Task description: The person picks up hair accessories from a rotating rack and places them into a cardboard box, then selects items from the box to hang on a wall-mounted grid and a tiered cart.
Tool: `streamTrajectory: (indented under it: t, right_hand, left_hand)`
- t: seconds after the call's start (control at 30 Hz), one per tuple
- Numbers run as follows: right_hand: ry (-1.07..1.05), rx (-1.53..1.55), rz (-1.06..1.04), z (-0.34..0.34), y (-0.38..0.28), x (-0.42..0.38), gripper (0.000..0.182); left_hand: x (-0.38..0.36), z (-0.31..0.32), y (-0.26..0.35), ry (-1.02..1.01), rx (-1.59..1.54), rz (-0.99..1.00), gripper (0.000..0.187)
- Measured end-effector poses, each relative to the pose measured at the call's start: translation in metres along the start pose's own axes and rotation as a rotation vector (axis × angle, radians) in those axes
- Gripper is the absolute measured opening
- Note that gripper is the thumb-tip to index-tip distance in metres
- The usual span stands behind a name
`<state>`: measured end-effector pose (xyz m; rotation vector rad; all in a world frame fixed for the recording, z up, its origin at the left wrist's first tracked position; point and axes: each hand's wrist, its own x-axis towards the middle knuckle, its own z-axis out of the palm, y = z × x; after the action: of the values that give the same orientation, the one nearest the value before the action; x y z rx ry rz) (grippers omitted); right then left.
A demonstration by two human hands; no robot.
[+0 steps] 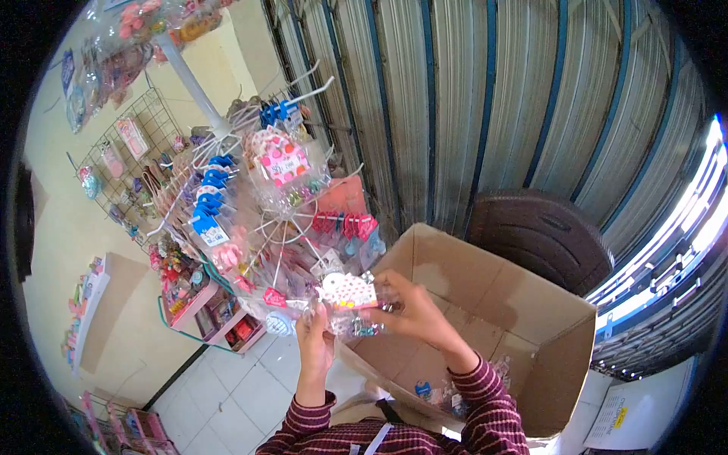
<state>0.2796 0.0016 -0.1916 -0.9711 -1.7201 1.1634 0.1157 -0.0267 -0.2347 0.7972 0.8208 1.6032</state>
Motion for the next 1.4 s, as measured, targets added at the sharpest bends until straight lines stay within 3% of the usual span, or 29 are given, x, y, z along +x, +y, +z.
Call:
streamTrajectory:
  t: [0.1,0.23,0.47,0.57,0.7,0.77,0.83,0.9,1.1,1.17,1.33,1.37,1.4]
  right_hand:
    - [-0.023,-0.045,0.011,0.004,-0.009,0.0,0.04]
    - [0.01,-0.076,0.021,0.006,-0.012,0.002,0.047]
    - [-0.025,-0.024,-0.02,-0.003,-0.011,0.003,0.053]
    - [-0.017,-0.055,-0.037,-0.005,-0.015,0.002,0.05]
    - [0.175,0.043,-0.048,-0.011,-0.02,0.001,0.036]
    - [0.267,0.085,-0.005,-0.016,-0.023,0.002,0.031]
    - [0.463,0.065,-0.156,-0.022,-0.032,0.01,0.022]
    - [0.502,0.113,-0.217,-0.021,-0.052,0.024,0.017]
    - [0.367,0.199,-0.253,-0.024,-0.09,0.076,0.012]
    - [0.213,0.252,-0.288,-0.025,-0.092,0.093,0.014]
    - [0.126,0.386,-0.221,-0.014,-0.095,0.116,0.018]
    - [0.118,0.405,-0.202,-0.015,-0.092,0.119,0.017]
    - [0.112,0.425,-0.183,-0.015,-0.089,0.12,0.017]
  left_hand:
    - [0.007,-0.013,-0.007,-0.031,0.206,0.089,0.015]
    - [0.009,-0.011,-0.011,0.04,0.085,0.122,0.012]
    - [0.013,-0.005,-0.009,0.027,-0.157,-0.063,0.013]
    - [0.016,-0.008,-0.011,0.024,-0.083,-0.063,0.014]
    - [0.025,-0.003,-0.008,0.06,-0.087,-0.059,0.014]
    - [0.029,-0.009,-0.011,0.059,-0.119,0.042,0.014]
    - [0.033,-0.015,-0.013,0.055,-0.083,0.078,0.015]
    - [0.034,-0.014,-0.011,0.071,-0.082,0.116,0.016]
    - [0.029,-0.016,-0.01,0.126,0.066,0.079,0.026]
    - [0.027,-0.021,-0.014,0.144,0.079,0.097,0.028]
    - [0.024,-0.033,-0.018,0.078,0.13,0.074,0.032]
    - [0.023,-0.037,-0.02,0.088,0.128,0.079,0.032]
    - [0.023,-0.044,-0.023,0.072,0.135,0.089,0.019]
